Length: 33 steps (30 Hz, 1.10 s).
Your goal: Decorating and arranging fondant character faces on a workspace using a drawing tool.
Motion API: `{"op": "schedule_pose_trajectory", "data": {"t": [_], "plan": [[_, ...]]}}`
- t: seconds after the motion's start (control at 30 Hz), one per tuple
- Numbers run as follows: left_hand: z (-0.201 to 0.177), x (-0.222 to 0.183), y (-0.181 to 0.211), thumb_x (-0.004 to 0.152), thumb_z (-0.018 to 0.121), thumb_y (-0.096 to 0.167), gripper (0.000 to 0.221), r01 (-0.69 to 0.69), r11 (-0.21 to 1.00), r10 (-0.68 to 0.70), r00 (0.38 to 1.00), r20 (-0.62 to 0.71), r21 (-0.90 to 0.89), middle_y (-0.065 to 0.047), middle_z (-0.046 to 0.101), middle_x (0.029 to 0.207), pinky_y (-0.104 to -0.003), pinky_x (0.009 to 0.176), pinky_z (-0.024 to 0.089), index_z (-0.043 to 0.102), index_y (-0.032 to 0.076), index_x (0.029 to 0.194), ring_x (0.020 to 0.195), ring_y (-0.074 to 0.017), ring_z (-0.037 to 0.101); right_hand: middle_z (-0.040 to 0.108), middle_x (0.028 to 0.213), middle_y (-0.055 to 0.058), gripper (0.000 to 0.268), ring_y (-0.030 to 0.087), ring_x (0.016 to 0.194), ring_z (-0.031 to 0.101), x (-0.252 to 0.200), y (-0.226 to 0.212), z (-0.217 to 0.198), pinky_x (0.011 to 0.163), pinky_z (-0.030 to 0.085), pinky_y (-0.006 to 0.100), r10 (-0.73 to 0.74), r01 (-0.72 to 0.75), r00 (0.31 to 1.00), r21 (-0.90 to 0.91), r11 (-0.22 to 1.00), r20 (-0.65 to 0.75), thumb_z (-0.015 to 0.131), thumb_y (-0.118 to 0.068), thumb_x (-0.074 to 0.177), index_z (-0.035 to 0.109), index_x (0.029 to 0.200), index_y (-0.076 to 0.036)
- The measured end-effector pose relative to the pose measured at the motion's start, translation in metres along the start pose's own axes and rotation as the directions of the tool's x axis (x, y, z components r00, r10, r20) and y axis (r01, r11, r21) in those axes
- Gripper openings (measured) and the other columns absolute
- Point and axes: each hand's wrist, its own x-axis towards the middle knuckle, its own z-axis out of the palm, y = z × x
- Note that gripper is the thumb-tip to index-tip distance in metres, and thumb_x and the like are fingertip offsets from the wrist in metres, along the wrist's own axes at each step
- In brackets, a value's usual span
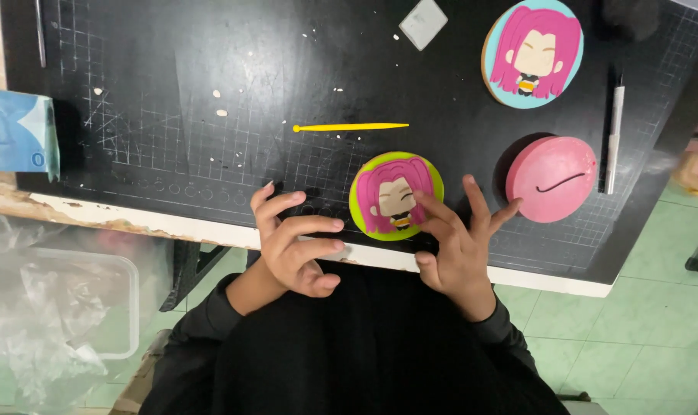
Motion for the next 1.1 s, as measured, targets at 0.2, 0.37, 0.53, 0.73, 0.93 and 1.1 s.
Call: {"op": "schedule_pose_trajectory", "data": {"t": [0.2,0.37,0.53,0.73,0.93,1.1], "plan": [[0.0,0.003,0.0,0.099,0.05,0.065,0.048,-0.013,1.0,0.013,1.0,0.001,-0.025,-0.001,0.075,0.093,-0.065,0.113,0.022,0.075,0.024,0.091,0.119,-0.0367,0.055,0.076,0.127,0.002,0.06,0.043,0.144,0.044,0.0,-0.001,0.001,0.112,-0.008,0.078,-0.002,0.002,1.0,-0.005,1.0,-0.016,0.017,-0.063,0.106,0.055,0.099,-0.017],[-0.004,0.003,0.0,0.098,0.051,0.065,0.048,-0.002,1.0,0.003,1.0,0.026,-0.016,-0.001,0.076,0.096,-0.064,0.113,0.023,0.074,0.024,0.09,0.12,-0.0369,0.054,0.073,0.133,0.003,0.06,0.041,0.147,0.038,0.0,0.0,0.0,0.116,-0.011,0.071,0.025,-0.024,0.999,0.059,0.998,-0.023,0.018,-0.064,0.105,0.054,0.105,-0.016],[-0.006,0.005,0.0,0.099,0.05,0.063,0.047,-0.007,1.0,0.008,0.999,0.033,-0.02,-0.002,0.075,0.098,-0.063,0.113,0.024,0.073,0.022,0.091,0.121,-0.0372,0.054,0.07,0.137,0.002,0.062,0.04,0.148,0.038,0.009,-0.011,-0.006,0.117,-0.011,0.069,0.066,-0.066,0.998,0.05,0.997,0.008,0.018,-0.066,0.104,0.055,0.109,-0.016],[-0.006,0.003,-0.001,0.099,0.051,0.062,0.047,-0.001,1.0,0.001,1.0,0.029,-0.016,-0.002,0.075,0.101,-0.062,0.114,0.023,0.073,0.022,0.091,0.122,-0.0381,0.053,0.067,0.139,-0.003,0.064,0.04,0.15,0.035,0.006,-0.012,-0.007,0.111,-0.014,0.075,0.104,-0.106,0.994,0.045,0.993,0.039,0.017,-0.069,0.103,0.055,0.109,-0.018],[-0.006,0.005,-0.001,0.099,0.051,0.063,0.047,-0.012,1.0,0.012,0.999,0.033,-0.021,-0.002,0.075,0.102,-0.062,0.114,0.024,0.073,0.021,0.093,0.122,-0.0374,0.053,0.067,0.14,-0.001,0.061,0.043,0.149,0.034,0.004,-0.013,-0.008,0.109,-0.015,0.077,0.089,-0.091,0.995,0.045,0.995,0.043,0.017,-0.068,0.103,0.054,0.11,-0.019],[-0.005,0.006,0.0,0.099,0.05,0.061,0.047,-0.015,1.0,0.015,1.0,0.028,-0.008,-0.001,0.074,0.103,-0.062,0.113,0.024,0.073,0.021,0.093,0.121,-0.0372,0.053,0.064,0.142,0.0,0.06,0.044,0.15,0.031,0.002,-0.012,-0.007,0.108,-0.015,0.078,0.103,-0.107,0.993,0.073,0.992,0.055,0.018,-0.068,0.103,0.052,0.114,-0.019]]}}
